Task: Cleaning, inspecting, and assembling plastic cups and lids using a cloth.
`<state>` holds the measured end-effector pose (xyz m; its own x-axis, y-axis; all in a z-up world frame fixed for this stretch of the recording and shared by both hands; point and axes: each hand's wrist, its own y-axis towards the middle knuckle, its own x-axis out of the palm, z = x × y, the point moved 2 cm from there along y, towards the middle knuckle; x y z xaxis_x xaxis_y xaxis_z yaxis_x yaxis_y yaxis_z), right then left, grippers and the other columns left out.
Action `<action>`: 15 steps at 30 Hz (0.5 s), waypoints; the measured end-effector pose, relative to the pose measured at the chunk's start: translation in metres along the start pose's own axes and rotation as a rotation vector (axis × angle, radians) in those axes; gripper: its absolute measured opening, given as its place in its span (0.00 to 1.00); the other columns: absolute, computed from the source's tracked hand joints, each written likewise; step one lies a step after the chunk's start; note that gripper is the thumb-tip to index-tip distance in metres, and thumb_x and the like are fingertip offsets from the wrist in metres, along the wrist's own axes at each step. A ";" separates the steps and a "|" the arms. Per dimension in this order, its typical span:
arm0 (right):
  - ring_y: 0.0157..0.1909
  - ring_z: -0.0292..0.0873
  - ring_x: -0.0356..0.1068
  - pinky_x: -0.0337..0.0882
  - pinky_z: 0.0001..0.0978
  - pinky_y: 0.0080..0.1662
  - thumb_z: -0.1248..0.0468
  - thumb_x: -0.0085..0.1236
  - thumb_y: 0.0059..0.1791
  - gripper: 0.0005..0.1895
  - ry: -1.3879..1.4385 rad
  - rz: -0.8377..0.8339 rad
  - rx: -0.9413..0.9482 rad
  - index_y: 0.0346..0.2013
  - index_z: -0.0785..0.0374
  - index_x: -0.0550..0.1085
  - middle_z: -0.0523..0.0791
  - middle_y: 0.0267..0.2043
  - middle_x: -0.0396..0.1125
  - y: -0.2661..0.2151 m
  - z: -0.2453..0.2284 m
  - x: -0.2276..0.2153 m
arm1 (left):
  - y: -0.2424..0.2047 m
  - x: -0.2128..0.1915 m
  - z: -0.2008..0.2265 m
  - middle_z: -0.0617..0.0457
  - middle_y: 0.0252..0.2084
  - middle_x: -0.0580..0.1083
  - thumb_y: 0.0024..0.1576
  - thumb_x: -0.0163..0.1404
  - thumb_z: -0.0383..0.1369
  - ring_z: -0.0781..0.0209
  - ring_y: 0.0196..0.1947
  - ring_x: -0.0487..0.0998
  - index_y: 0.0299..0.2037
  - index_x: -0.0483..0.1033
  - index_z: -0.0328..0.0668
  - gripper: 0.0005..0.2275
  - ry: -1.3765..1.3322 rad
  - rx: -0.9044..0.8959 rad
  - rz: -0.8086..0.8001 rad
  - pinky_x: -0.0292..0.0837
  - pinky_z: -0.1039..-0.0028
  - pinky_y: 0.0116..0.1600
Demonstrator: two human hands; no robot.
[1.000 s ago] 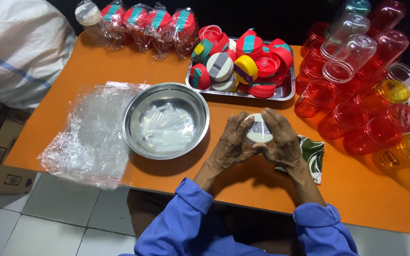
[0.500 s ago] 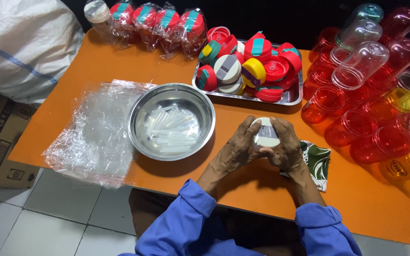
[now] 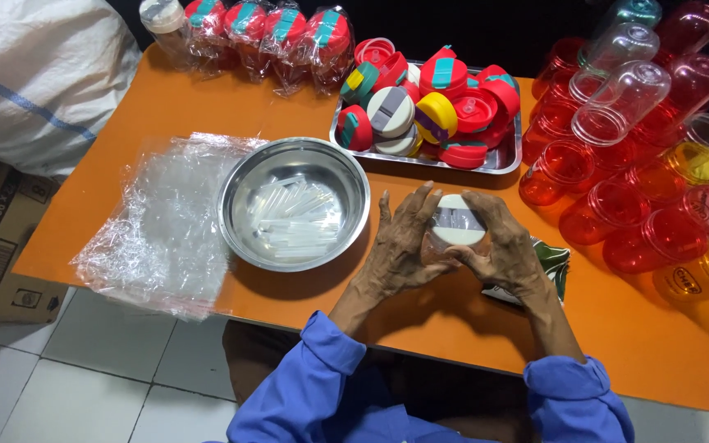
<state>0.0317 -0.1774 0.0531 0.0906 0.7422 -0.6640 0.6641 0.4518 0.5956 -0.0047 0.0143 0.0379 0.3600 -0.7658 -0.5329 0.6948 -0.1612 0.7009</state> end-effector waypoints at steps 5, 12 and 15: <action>0.65 0.61 0.65 0.69 0.53 0.60 0.44 0.67 0.42 0.46 0.019 -0.090 0.033 0.68 0.65 0.65 0.56 0.61 0.64 0.000 -0.003 -0.010 | -0.005 -0.013 0.003 0.41 0.77 0.54 0.32 0.72 0.48 0.37 0.72 0.61 0.77 0.51 0.49 0.58 0.010 -0.030 -0.074 0.26 0.31 0.75; 0.68 0.62 0.62 0.62 0.56 0.64 0.37 0.58 0.45 0.47 0.007 -0.161 0.048 0.70 0.63 0.63 0.58 0.64 0.63 0.004 -0.001 -0.027 | 0.003 -0.041 0.020 0.39 0.77 0.54 0.38 0.66 0.57 0.35 0.75 0.57 0.76 0.53 0.48 0.55 0.054 -0.026 -0.116 0.23 0.29 0.73; 0.65 0.63 0.64 0.61 0.58 0.64 0.37 0.57 0.46 0.47 -0.032 -0.222 0.103 0.73 0.60 0.62 0.58 0.63 0.64 0.007 -0.004 -0.034 | 0.001 -0.044 0.018 0.41 0.76 0.56 0.41 0.60 0.64 0.37 0.75 0.56 0.75 0.55 0.49 0.52 0.062 -0.022 -0.134 0.22 0.29 0.73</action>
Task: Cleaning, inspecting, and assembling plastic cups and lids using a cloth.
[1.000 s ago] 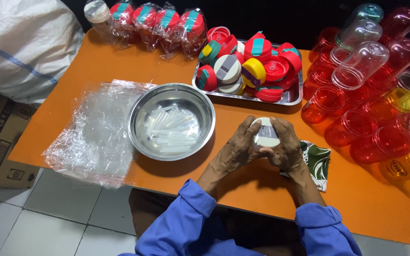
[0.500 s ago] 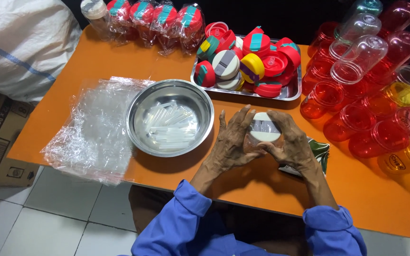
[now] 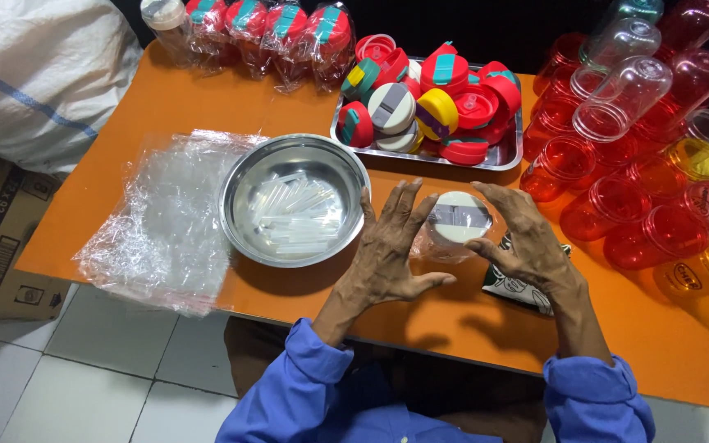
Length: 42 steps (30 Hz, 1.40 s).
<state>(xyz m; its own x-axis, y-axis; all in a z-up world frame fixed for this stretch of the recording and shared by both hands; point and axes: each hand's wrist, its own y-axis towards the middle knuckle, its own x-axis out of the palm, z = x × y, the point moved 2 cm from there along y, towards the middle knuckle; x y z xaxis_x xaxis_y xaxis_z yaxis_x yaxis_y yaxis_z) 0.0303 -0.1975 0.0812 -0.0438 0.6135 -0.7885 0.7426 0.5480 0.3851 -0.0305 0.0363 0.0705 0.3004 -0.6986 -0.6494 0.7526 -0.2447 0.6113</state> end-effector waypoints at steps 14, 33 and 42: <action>0.65 0.62 0.65 0.57 0.56 0.68 0.40 0.58 0.46 0.46 -0.123 -0.153 0.035 0.72 0.61 0.63 0.61 0.61 0.66 0.018 -0.028 -0.027 | 0.015 -0.004 -0.029 0.46 0.63 0.71 0.51 0.57 0.55 0.36 0.69 0.65 0.65 0.68 0.49 0.34 0.045 -0.013 -0.029 0.32 0.21 0.69; 0.67 0.64 0.63 0.55 0.61 0.67 0.46 0.75 0.34 0.59 -0.027 -0.275 0.086 0.74 0.60 0.58 0.60 0.64 0.65 0.025 -0.023 -0.026 | 0.054 0.015 -0.026 0.47 0.62 0.73 0.41 0.60 0.60 0.37 0.69 0.64 0.68 0.62 0.53 0.43 0.213 0.056 -0.362 0.15 0.22 0.69; 0.65 0.61 0.67 0.61 0.54 0.65 0.50 0.75 0.37 0.54 -0.138 -0.347 0.113 0.72 0.61 0.60 0.60 0.61 0.67 0.032 -0.033 -0.019 | 0.055 0.028 -0.024 0.47 0.65 0.71 0.46 0.58 0.55 0.43 0.71 0.64 0.68 0.59 0.52 0.40 0.320 0.056 -0.556 0.12 0.27 0.71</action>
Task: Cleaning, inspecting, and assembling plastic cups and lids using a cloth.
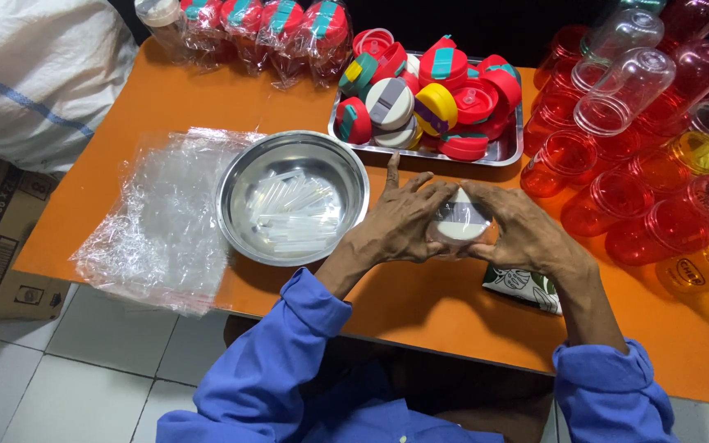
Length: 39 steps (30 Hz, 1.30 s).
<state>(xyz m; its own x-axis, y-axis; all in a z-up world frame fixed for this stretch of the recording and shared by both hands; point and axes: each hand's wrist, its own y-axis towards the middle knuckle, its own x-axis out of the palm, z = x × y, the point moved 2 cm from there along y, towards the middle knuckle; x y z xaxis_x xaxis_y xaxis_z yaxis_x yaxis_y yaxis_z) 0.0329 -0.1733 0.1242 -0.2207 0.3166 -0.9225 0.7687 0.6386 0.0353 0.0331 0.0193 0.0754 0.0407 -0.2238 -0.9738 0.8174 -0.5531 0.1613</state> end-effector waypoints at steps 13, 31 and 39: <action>0.56 0.59 0.73 0.70 0.51 0.59 0.53 0.75 0.35 0.52 0.036 0.081 -0.021 0.70 0.66 0.63 0.60 0.52 0.72 -0.001 0.014 0.015 | 0.000 0.009 -0.005 0.42 0.61 0.72 0.43 0.62 0.49 0.42 0.66 0.70 0.65 0.60 0.46 0.40 -0.139 0.072 0.074 0.18 0.32 0.73; 0.61 0.65 0.68 0.59 0.58 0.66 0.49 0.79 0.31 0.65 0.063 0.079 0.010 0.76 0.60 0.54 0.62 0.56 0.69 -0.006 0.015 0.011 | 0.014 -0.019 0.006 0.44 0.60 0.70 0.42 0.62 0.57 0.38 0.69 0.65 0.71 0.54 0.47 0.47 -0.081 0.048 -0.043 0.14 0.25 0.70; 0.58 0.65 0.71 0.63 0.57 0.64 0.55 0.75 0.33 0.54 0.089 0.105 0.022 0.70 0.62 0.60 0.60 0.50 0.73 -0.011 0.022 0.019 | 0.024 0.007 0.005 0.43 0.59 0.73 0.41 0.61 0.54 0.41 0.64 0.72 0.67 0.58 0.47 0.43 -0.193 0.022 -0.097 0.17 0.28 0.71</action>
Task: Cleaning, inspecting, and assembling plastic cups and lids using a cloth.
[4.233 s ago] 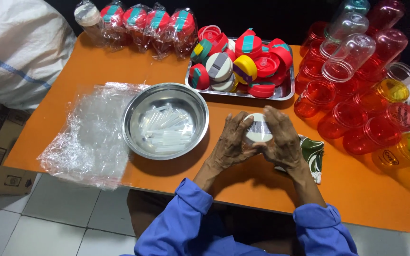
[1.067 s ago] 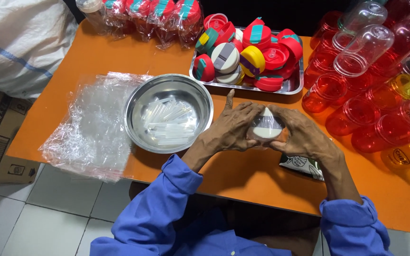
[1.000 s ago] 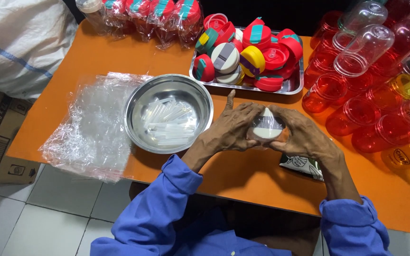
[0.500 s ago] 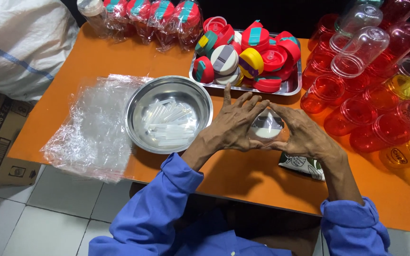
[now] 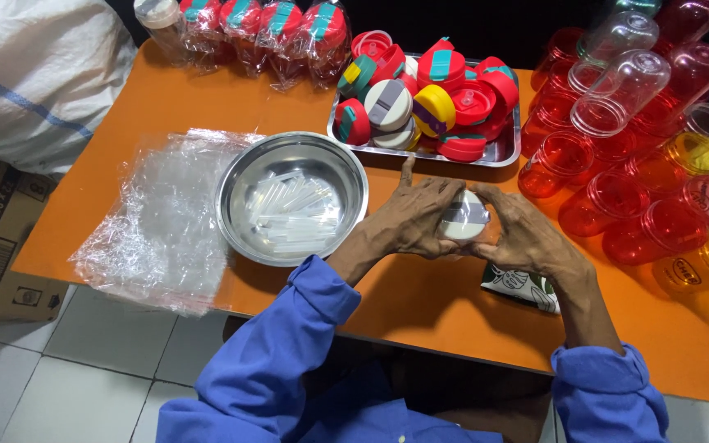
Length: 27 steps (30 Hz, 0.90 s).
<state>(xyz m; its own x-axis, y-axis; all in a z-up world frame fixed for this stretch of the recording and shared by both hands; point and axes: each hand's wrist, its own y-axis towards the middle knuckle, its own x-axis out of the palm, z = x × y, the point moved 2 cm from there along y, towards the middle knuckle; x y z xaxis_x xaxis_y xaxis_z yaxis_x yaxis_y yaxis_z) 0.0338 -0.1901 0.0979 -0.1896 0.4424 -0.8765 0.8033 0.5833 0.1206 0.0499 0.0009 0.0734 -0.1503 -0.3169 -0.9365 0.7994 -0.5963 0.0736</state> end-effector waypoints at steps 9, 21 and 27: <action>0.58 0.66 0.69 0.66 0.60 0.60 0.56 0.74 0.35 0.49 0.074 0.024 -0.008 0.68 0.62 0.65 0.59 0.54 0.71 0.004 -0.013 -0.003 | -0.009 -0.008 0.004 0.35 0.58 0.70 0.43 0.57 0.51 0.32 0.53 0.79 0.66 0.54 0.40 0.42 -0.138 0.041 -0.004 0.64 0.44 0.63; 0.57 0.68 0.69 0.71 0.61 0.55 0.62 0.73 0.34 0.50 0.238 0.048 -0.011 0.70 0.60 0.64 0.61 0.56 0.69 0.005 0.003 0.001 | -0.009 -0.008 0.006 0.33 0.57 0.69 0.43 0.58 0.49 0.27 0.53 0.77 0.65 0.53 0.36 0.42 -0.289 0.020 0.013 0.76 0.43 0.54; 0.59 0.66 0.70 0.71 0.59 0.58 0.69 0.73 0.33 0.55 0.392 0.095 0.042 0.74 0.53 0.60 0.62 0.59 0.66 0.004 0.011 0.013 | -0.015 -0.010 0.004 0.31 0.54 0.69 0.42 0.60 0.48 0.26 0.53 0.76 0.63 0.56 0.36 0.41 -0.358 0.001 0.113 0.76 0.42 0.52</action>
<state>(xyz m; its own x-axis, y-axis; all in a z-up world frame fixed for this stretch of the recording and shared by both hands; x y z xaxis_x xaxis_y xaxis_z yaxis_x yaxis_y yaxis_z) 0.0407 -0.1897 0.0815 -0.3076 0.7244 -0.6170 0.8486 0.5022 0.1665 0.0374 0.0102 0.0825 -0.2550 -0.6188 -0.7430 0.8221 -0.5433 0.1703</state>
